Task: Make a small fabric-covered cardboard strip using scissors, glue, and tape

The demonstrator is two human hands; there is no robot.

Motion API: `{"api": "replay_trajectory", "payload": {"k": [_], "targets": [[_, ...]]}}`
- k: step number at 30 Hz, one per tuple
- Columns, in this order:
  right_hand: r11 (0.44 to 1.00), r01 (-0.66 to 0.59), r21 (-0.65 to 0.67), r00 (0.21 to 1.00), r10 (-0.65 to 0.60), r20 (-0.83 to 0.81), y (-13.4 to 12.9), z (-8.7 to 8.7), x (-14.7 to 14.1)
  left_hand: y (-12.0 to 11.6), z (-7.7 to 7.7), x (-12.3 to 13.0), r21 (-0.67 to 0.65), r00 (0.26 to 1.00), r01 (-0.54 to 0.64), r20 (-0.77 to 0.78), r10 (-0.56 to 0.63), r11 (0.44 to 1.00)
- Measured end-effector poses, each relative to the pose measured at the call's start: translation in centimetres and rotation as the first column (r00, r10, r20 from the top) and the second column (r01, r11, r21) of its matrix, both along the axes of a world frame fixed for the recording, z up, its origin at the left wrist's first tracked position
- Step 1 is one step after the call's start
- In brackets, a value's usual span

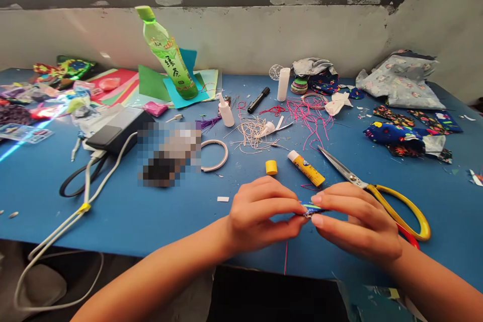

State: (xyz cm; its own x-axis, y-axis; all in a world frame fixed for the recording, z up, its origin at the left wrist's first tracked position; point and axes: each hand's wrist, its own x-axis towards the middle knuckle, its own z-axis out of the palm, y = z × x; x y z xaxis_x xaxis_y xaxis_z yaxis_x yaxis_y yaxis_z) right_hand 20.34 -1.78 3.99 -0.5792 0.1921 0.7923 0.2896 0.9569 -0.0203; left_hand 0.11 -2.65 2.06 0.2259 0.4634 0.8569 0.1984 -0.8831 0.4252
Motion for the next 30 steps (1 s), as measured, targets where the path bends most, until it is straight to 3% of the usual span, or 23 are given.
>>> {"api": "replay_trajectory", "payload": {"k": [23,30], "targets": [[0.997,0.074,-0.020,0.997,-0.073,0.036,-0.12,0.02,0.17,-0.18,0.33,-0.04,-0.107,0.997,0.070,0.031,-0.067,0.992],[0.996,0.084,-0.029,0.996,-0.085,-0.040,0.02,-0.01,0.13,-0.26,0.15,0.00,-0.152,0.993,0.115,0.057,-0.107,0.982]]}}
